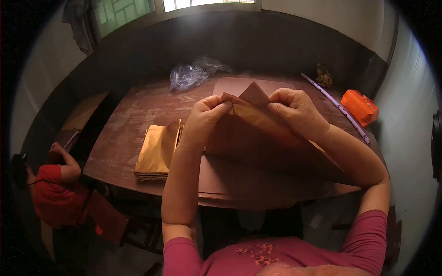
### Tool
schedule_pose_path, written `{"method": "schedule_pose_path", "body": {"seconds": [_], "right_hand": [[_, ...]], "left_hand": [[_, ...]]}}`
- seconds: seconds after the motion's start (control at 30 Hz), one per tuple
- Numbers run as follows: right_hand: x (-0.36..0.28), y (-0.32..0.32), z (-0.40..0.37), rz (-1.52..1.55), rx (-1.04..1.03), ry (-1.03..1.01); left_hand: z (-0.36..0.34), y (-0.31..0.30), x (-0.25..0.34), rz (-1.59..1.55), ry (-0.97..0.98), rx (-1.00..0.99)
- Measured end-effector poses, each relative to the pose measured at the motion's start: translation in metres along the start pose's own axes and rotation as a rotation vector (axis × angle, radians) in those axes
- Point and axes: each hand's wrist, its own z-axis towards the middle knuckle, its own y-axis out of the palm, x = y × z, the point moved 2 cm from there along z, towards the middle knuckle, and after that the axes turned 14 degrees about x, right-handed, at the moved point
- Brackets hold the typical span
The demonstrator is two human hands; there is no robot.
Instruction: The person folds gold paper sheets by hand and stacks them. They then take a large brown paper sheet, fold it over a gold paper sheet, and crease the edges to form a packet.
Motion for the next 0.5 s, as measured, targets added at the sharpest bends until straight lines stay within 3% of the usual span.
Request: {"method": "schedule_pose_path", "body": {"seconds": [0.5], "right_hand": [[0.027, -0.009, 0.009, 0.011, 0.081, 0.245]], "left_hand": [[0.03, -0.002, -0.028, -0.046, -0.294, -0.064]]}}
